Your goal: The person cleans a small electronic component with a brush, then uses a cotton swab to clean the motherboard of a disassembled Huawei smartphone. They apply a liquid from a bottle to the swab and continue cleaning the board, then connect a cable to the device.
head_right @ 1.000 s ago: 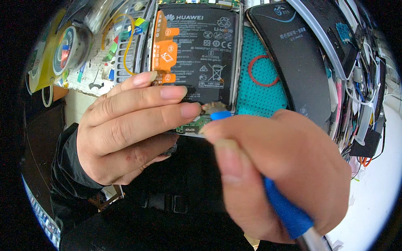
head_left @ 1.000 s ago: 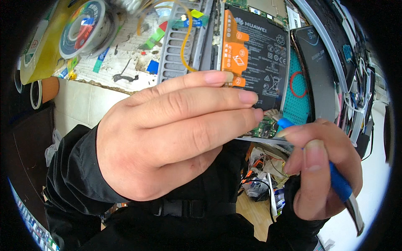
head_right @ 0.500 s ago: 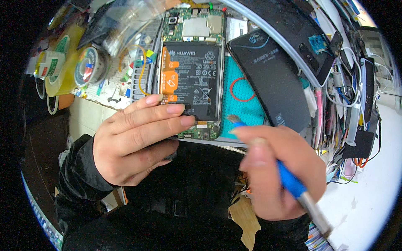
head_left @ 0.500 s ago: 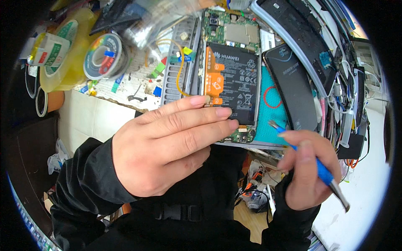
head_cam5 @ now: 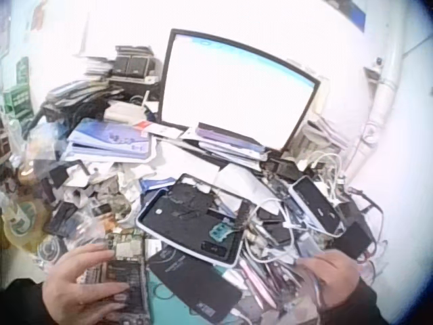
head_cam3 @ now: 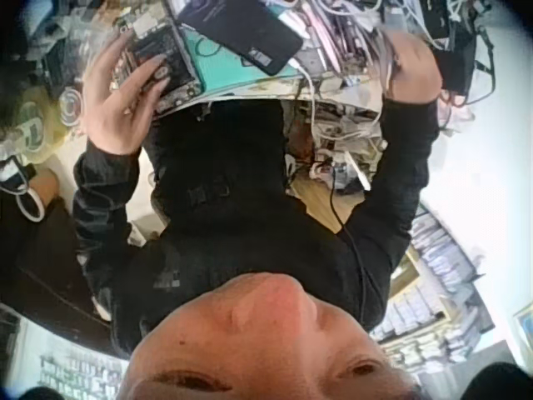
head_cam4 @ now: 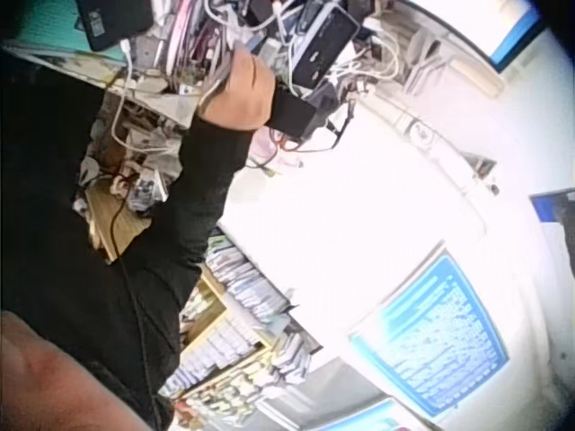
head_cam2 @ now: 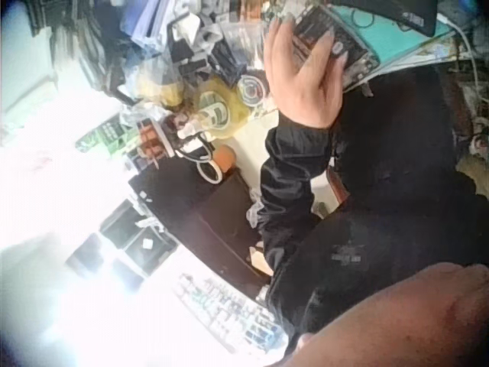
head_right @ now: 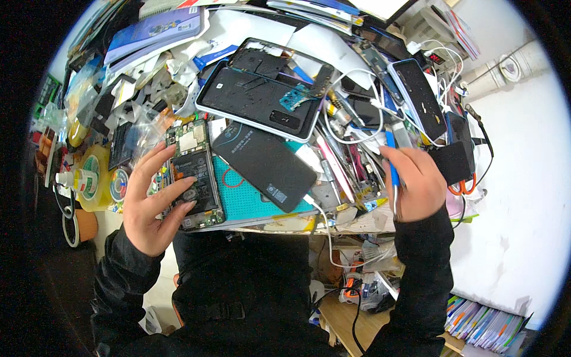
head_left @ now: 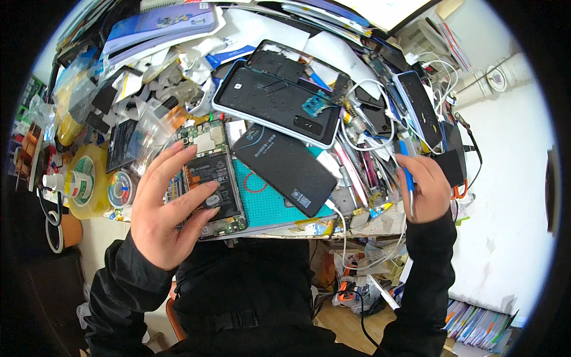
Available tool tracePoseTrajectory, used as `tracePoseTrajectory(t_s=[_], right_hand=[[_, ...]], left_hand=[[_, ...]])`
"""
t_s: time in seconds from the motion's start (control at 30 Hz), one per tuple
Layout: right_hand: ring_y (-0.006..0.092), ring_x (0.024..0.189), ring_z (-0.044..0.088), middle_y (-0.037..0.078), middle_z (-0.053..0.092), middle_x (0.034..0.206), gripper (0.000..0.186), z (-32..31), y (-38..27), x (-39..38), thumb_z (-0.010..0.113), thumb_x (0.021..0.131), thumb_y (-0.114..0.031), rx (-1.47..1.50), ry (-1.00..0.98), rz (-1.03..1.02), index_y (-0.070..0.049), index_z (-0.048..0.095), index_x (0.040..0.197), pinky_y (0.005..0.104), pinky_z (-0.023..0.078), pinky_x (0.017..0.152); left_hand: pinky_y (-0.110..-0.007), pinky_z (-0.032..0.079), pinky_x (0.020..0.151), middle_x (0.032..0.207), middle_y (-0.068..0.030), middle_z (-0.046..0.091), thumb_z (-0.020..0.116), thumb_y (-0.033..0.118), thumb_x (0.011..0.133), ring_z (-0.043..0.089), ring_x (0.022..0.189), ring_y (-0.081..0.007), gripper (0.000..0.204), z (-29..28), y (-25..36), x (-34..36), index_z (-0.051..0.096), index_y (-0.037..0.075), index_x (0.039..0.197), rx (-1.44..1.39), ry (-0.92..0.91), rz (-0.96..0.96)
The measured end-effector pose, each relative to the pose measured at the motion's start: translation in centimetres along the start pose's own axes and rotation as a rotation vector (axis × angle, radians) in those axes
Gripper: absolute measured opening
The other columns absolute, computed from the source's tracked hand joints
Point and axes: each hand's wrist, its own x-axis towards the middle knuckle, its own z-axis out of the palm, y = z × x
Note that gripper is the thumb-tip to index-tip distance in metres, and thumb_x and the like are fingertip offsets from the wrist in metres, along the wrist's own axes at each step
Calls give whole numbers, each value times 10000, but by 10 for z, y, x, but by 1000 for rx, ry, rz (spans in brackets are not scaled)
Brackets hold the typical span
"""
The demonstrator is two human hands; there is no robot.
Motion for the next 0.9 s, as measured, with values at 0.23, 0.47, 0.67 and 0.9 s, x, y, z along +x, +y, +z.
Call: tracePoseTrajectory(t_s=[0.23, 0.47, 0.67, 0.9], right_hand=[[279, 876, 654, 78, 675, 972, 371, 18, 24, 2, 689, 743, 44, -1, -159, -253, -111, 743, 1076, 352, 539, 729], [277, 944, 634, 60, 688, 1073, 395, 29, 23, 10, 631, 772, 52, 19, -200, -240, -117, 734, 1113, 359, 536, 777], [288, 873, 666, 100, 688, 1010, 237, 14, 14, -7, 671, 835, -11, 96, -158, 189, -71, 728, 1057, 367, 539, 777], [334, 813, 646, 114, 605, 903, 75, 36, 24, -12, 714, 848, -121, -115, -248, 233, -66, 689, 893, 417, 516, 717]], left_hand=[[-502, 426, 1082, 1441, -215, 533, 807, 28, 709, 483, 1366, -440, 412, 9, -2, -3, 766, 104, 1111, 115, -23, -42], [-530, 406, 1102, 1436, -240, 535, 803, 20, 706, 513, 1342, -442, 481, 1, 2, -3, 733, 75, 1179, 62, -6, -21], [-485, 548, 875, 1176, -195, 662, 796, 114, 763, 667, 1009, -348, 473, -39, 69, 4, 689, 38, 1218, 66, 3, 141], [-340, 530, 665, 887, -74, 661, 813, 165, 855, 683, 774, -240, 278, -69, 116, -14, 577, 65, 961, -8, 48, 403]])
